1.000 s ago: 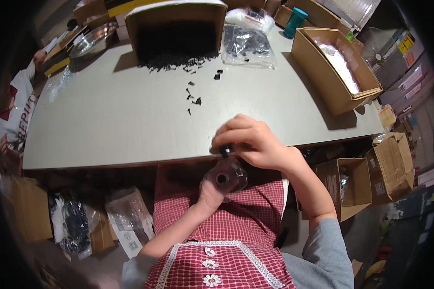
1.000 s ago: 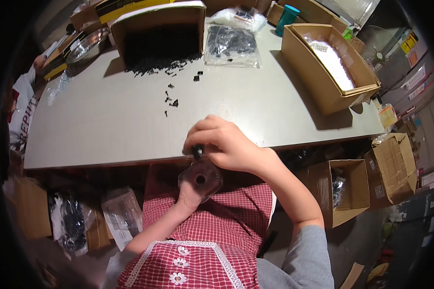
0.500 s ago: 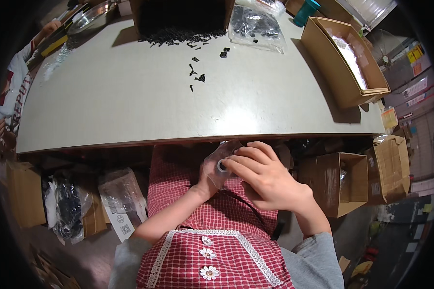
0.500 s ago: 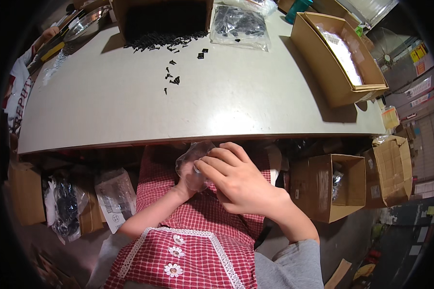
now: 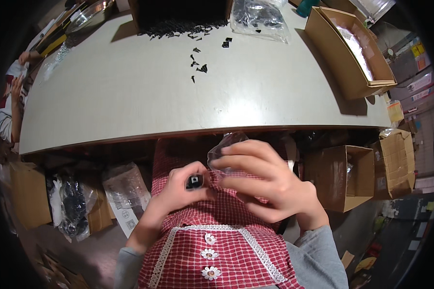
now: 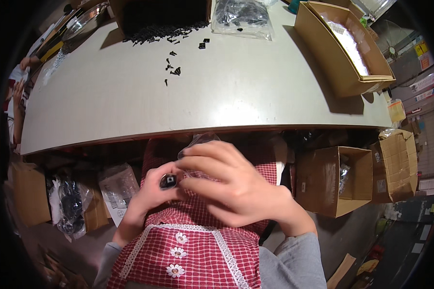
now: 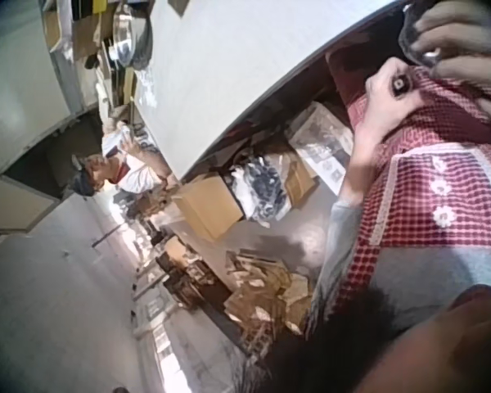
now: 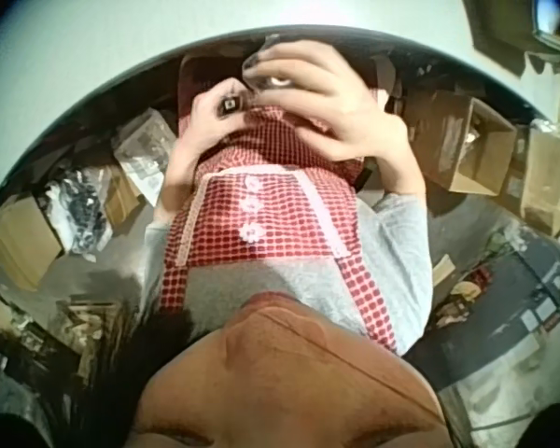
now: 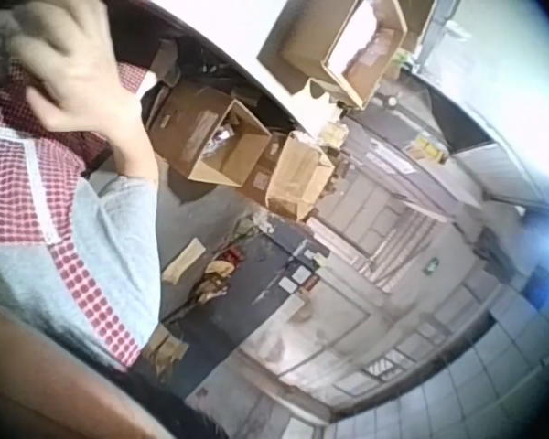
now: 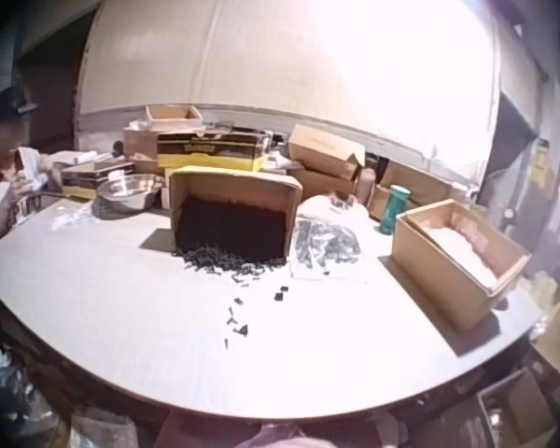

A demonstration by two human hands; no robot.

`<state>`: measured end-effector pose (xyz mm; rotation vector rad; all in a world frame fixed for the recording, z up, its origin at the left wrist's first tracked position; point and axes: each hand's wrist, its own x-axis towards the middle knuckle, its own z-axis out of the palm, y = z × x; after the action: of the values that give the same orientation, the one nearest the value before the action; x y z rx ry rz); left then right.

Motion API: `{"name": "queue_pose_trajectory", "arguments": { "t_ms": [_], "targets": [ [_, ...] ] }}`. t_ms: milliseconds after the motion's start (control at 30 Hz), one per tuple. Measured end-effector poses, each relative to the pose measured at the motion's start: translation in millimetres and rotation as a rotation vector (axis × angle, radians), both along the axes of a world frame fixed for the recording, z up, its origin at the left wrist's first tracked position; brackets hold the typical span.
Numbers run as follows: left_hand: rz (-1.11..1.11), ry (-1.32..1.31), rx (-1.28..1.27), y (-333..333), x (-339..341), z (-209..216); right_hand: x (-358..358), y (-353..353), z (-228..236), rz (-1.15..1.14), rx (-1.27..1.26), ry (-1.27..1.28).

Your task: The person sorts small plastic or metal parts by hand, placing them into small clear plastic bags.

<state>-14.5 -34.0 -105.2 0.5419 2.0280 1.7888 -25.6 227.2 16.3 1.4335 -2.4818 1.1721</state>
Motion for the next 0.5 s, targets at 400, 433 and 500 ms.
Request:
{"name": "queue_pose_trajectory", "arguments": {
  "t_ms": [400,433,500],
  "targets": [
    [0.018,0.355,-0.104,0.8,13.4,84.1,3.9,-27.6,16.1,0.037,-0.054,0.058],
    [0.084,0.507,-0.084,3.0,11.5,87.8,5.4,-28.2,14.9,-0.003,-0.060,0.075],
    [0.193,0.650,-0.096,3.2,13.3,93.2,9.0,-27.6,10.4,-0.079,-0.082,0.087]
  ]
}}
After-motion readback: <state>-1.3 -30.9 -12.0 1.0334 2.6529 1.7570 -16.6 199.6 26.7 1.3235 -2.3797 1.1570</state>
